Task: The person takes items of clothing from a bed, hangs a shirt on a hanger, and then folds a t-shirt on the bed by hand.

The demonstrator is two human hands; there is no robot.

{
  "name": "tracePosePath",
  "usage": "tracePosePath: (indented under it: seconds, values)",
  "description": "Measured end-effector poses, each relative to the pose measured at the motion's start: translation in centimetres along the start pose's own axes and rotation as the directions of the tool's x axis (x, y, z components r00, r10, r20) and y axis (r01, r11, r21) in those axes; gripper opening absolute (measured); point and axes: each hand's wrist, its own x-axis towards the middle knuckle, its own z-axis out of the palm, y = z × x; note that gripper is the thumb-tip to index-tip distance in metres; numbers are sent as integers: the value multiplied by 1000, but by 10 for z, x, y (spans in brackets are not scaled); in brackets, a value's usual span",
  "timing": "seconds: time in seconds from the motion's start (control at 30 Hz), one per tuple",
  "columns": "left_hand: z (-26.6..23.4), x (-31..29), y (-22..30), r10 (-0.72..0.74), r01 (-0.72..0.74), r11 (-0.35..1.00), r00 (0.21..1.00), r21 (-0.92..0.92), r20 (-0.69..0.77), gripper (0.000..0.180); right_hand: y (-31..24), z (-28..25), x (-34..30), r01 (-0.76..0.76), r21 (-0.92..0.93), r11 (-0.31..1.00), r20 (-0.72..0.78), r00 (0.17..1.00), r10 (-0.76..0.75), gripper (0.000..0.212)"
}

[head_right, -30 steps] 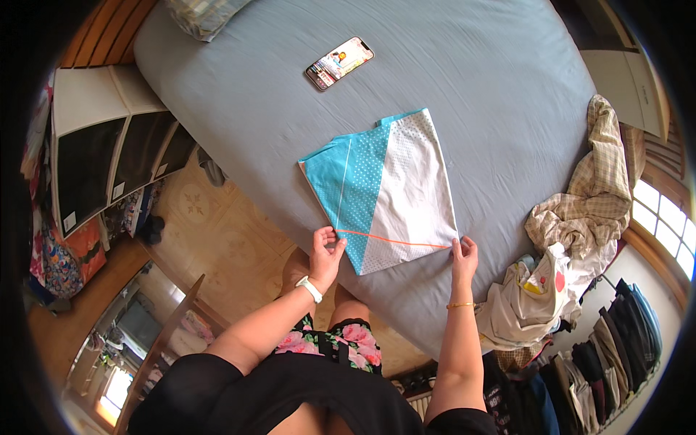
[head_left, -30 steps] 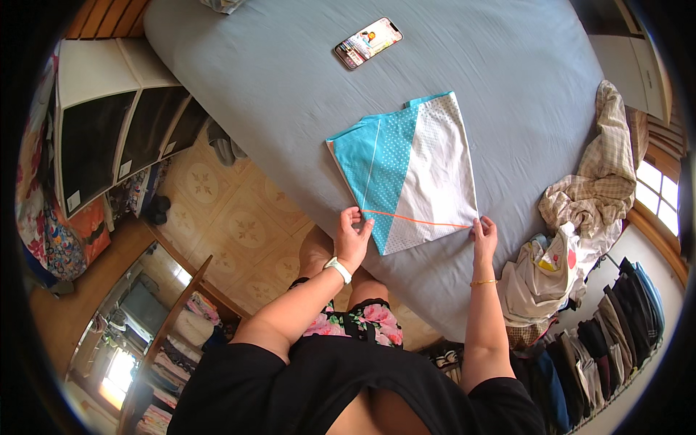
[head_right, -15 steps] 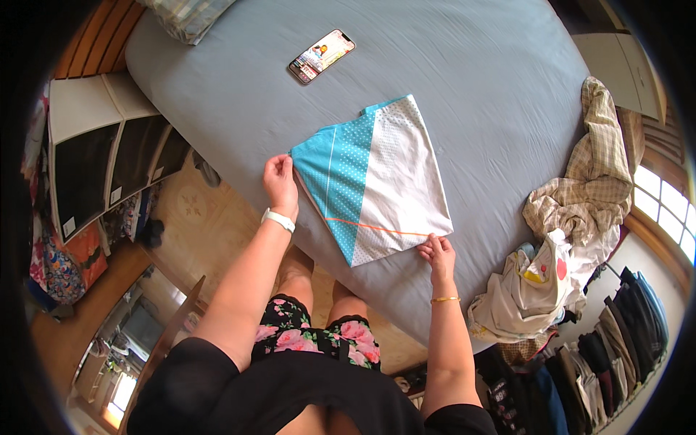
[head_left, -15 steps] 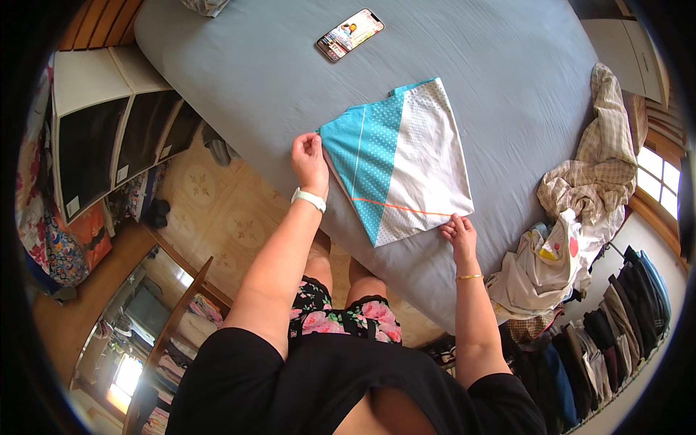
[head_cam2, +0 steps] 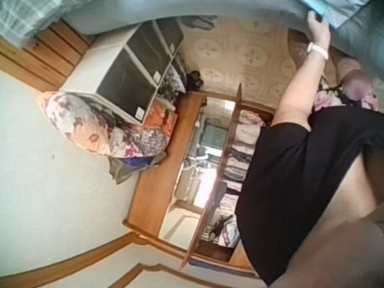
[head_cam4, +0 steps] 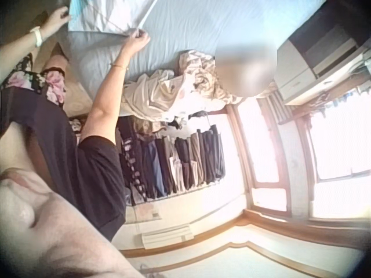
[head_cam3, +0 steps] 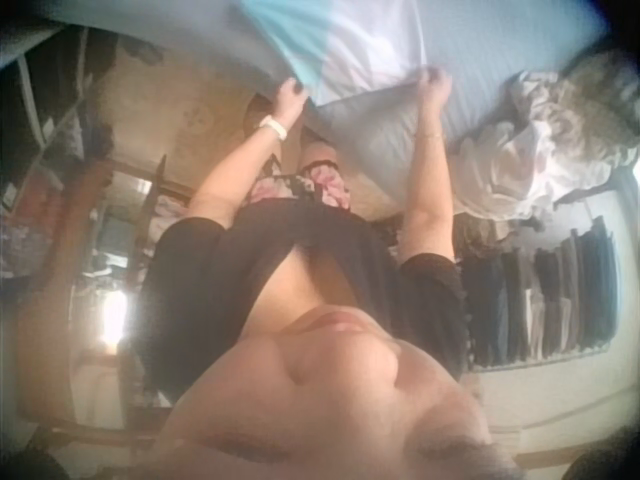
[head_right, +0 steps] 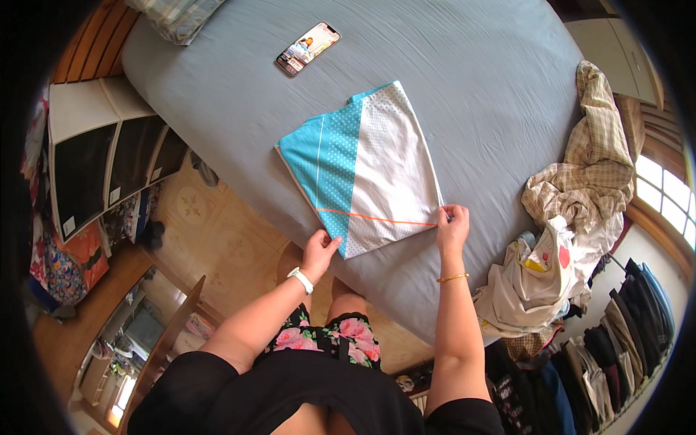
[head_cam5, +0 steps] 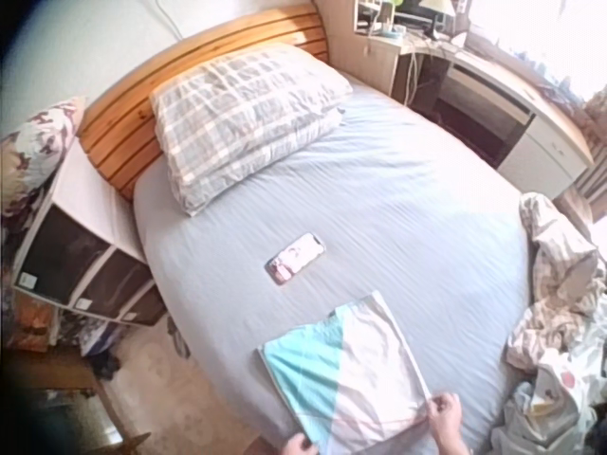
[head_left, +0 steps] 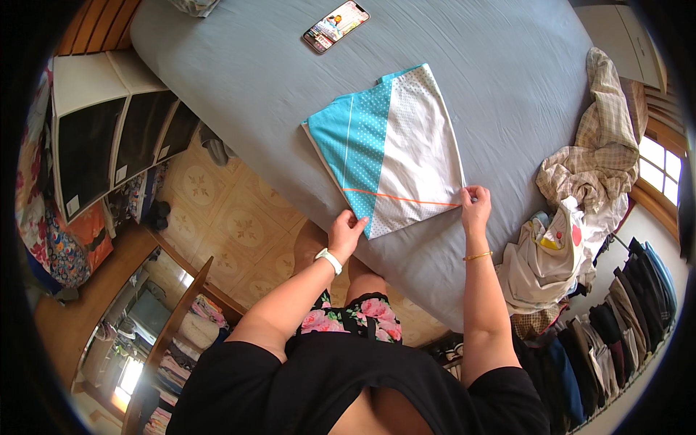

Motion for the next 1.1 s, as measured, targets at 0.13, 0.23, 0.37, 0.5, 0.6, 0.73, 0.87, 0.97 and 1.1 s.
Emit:
tracePosePath:
  seconds: [0.13,0.23,0.37,0.5,0.6,0.73,0.87,0.97,1.1]
  values:
    - [0,-13,5,12,-14,985,1000,169,9,28,8,-15,2,-98,201,975,128,989,73,18]
    - [-4,-18,-8,-5,3,990,1000,141,12,24,19,-22,-6,-150,167,975,137,982,127,20]
    - [1,-13,-27,7,-6,997,1000,-79,21,24,36,-11,-5,-210,403,891,140,976,166,25]
    - [10,-24,3,60,-58,998,992,21,-113,32,20,-11,-6,-317,604,731,229,948,222,32]
    - [2,-27,21,202,-144,963,945,230,-256,43,24,-9,-15,-302,651,697,232,953,196,33]
    - [-9,-5,41,181,-167,983,950,77,-253,39,36,-3,-21,-243,557,794,235,963,130,31]
    - [-3,8,25,96,-105,993,985,-57,-145,34,37,1,-19,-249,510,824,227,962,150,25]
    - [7,-11,30,90,-88,996,974,23,-209,31,39,-1,-17,-226,455,861,200,968,149,20]
    - [15,-20,21,130,-116,991,961,71,-244,28,37,0,-17,-165,454,876,153,982,106,16]
